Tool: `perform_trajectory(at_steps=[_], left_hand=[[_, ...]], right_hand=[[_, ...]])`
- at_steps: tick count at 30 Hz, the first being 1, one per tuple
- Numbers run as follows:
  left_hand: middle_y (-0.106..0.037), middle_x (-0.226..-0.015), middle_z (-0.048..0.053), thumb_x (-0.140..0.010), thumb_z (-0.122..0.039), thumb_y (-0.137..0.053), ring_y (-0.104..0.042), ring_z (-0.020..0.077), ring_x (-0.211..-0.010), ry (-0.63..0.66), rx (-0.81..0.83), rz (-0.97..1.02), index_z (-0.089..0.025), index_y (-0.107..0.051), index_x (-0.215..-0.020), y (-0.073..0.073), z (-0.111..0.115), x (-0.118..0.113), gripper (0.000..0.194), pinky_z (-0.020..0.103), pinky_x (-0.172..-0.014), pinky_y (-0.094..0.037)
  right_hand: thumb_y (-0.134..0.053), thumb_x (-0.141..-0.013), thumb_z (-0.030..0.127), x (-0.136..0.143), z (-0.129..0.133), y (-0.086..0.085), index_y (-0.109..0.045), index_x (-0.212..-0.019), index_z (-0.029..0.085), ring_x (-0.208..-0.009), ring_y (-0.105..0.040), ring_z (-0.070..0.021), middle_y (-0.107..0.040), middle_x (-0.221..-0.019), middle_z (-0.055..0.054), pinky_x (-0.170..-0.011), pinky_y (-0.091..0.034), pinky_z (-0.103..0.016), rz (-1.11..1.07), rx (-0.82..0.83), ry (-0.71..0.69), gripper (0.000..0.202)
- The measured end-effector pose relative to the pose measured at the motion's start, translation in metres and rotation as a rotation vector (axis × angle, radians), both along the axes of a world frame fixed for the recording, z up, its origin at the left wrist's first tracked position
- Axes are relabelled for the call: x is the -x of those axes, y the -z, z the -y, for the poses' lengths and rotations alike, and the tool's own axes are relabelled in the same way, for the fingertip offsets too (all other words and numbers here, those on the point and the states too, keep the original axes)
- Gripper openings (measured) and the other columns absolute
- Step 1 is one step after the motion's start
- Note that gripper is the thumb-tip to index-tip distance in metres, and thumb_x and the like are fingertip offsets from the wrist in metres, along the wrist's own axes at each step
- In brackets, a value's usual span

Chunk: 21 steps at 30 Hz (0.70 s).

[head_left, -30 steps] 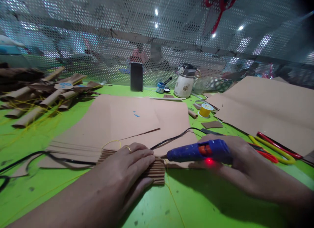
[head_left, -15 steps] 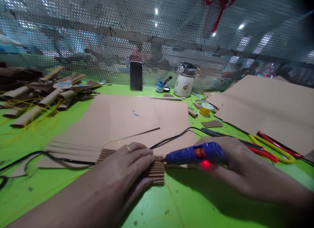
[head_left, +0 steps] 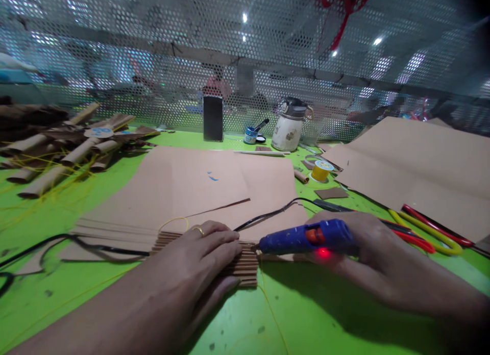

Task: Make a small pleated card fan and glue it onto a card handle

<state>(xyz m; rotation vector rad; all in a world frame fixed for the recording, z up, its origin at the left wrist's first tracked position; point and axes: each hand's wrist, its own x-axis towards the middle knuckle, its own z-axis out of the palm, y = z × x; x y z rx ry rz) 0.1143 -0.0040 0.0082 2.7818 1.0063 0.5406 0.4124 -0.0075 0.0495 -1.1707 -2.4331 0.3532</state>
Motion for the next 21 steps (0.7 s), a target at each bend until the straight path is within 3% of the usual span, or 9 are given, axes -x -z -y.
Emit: perform_trajectory(at_steps=[3,9,21], left_hand=[[-0.073,-0.12,0.007,-0.105,-0.032,-0.051,-0.067,0.0254,-0.108,0.007,0.017,-0.022,-0.023,-0.068,-0.119,-0.0016,0.0005,0.0006,0.023,0.039,-0.088,-0.058],[-0.074,-0.12,0.009,-0.105,-0.032,-0.051,-0.068,0.0261,-0.107,0.002,-0.019,0.005,-0.022,-0.067,-0.126,-0.0005,0.0004,0.0004,0.028,0.04,-0.087,-0.059],[-0.074,-0.12,0.008,-0.104,-0.032,-0.053,-0.068,0.0254,-0.107,-0.009,-0.003,0.004,-0.022,-0.069,-0.122,0.0001,0.0011,-0.0004,0.026,0.039,-0.09,-0.059]], right_hand=[[-0.057,-0.092,0.018,-0.0016,-0.0001,0.0001,-0.069,-0.091,0.026,-0.08,-0.074,-0.0238,-0.078,-0.091,-0.003,-0.061,-0.058,-0.031,-0.01,0.002,-0.01,0.014],[-0.057,-0.09,0.021,0.0017,-0.0034,0.0015,-0.067,-0.082,0.025,-0.071,-0.072,-0.0216,-0.077,-0.081,-0.002,-0.056,-0.055,-0.03,0.018,0.0,0.005,0.014],[-0.057,-0.092,0.021,0.0022,-0.0023,0.0002,-0.069,-0.088,0.025,-0.076,-0.073,-0.0226,-0.078,-0.088,-0.003,-0.06,-0.058,-0.031,-0.013,0.013,-0.01,0.013]])
